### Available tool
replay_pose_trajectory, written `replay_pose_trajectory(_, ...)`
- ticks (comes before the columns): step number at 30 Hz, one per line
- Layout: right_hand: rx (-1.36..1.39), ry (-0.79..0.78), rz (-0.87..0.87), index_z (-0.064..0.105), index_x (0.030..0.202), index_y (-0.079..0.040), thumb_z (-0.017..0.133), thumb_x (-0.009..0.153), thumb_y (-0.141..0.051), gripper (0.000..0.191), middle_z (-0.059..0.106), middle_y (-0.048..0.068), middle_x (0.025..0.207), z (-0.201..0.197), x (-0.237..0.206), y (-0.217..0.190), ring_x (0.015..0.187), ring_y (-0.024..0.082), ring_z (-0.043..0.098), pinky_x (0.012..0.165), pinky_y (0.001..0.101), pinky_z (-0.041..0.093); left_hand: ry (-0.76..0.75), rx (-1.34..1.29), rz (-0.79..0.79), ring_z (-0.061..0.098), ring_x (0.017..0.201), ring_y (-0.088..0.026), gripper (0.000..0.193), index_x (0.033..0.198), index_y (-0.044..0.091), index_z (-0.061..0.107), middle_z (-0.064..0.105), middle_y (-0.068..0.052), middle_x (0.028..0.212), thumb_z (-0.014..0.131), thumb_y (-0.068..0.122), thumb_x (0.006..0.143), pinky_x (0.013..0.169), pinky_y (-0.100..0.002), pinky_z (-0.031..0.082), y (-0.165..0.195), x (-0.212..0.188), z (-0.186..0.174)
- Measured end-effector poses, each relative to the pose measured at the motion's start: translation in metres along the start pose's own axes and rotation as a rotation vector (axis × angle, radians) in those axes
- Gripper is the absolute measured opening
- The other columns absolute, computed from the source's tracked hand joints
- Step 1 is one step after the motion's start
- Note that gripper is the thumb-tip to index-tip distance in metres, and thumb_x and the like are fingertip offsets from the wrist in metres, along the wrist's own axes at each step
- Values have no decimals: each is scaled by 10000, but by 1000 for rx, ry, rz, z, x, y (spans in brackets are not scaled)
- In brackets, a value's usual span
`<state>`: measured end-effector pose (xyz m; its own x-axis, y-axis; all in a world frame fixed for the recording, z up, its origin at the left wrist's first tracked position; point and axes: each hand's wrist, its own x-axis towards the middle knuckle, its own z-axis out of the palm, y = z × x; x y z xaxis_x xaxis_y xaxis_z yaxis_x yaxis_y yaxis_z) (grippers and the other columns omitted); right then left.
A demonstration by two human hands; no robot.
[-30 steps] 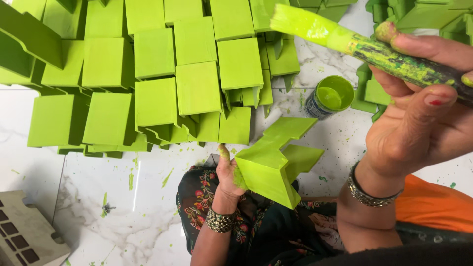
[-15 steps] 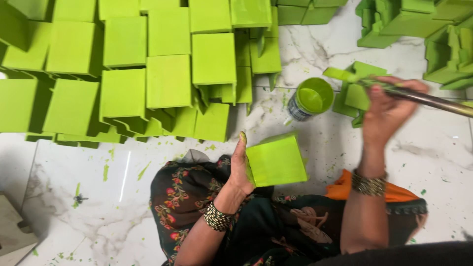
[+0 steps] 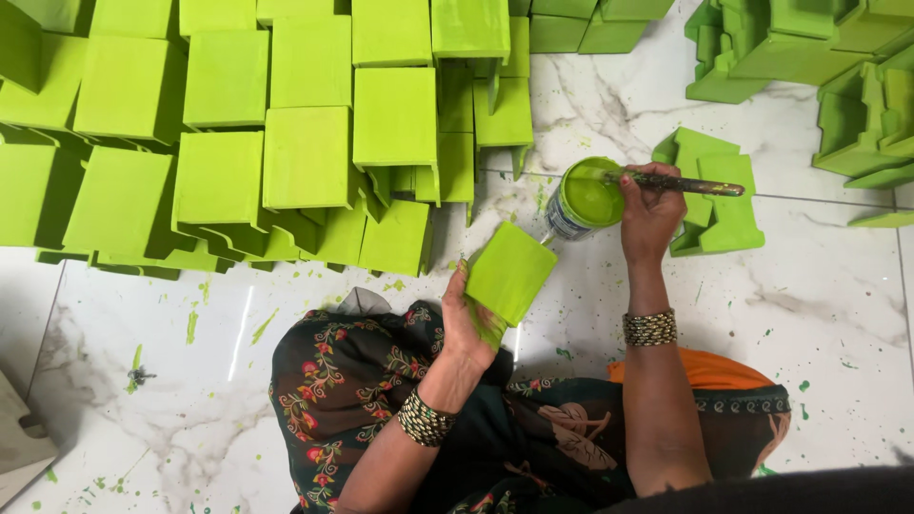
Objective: The person sits on the floor painting foam letters with green paint using a brush. They dip the brush into an open paint can, coat the faces and edges of each letter, turn letters to reach other sides, and place finished letters onto a large pile of already painted letters.
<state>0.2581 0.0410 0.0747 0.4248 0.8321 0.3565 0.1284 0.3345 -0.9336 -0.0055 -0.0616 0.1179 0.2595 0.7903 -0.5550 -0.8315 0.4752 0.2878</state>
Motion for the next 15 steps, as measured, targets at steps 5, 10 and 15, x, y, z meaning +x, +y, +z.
replay_pose_trajectory(5,-98,-1,-33,551,1156,9,668,1039,88,184,714,119,1145,-3,0,-6,1020,110,695,947,216,584,-52,-95,-45,651,1185,-279,600,1412,19,525,642,-133,1354,447,476,1031,1002,-421,536,-1,11,-7)
replay_pose_trajectory(10,33,42,5,524,1178,-2,678,1031,60,222,709,111,1110,-11,1,-10,1000,117,713,897,235,622,-42,-150,15,653,1135,-293,557,1355,10,550,652,-138,1301,474,455,1029,979,-449,540,-5,24,-10)
replay_pose_trajectory(15,8,78,15,525,1176,2,693,1044,41,217,679,90,1074,-20,1,-11,983,120,708,885,250,635,-16,-215,61,661,1131,-297,506,1327,34,567,658,-125,1297,477,422,1014,979,-453,540,-11,37,-4)
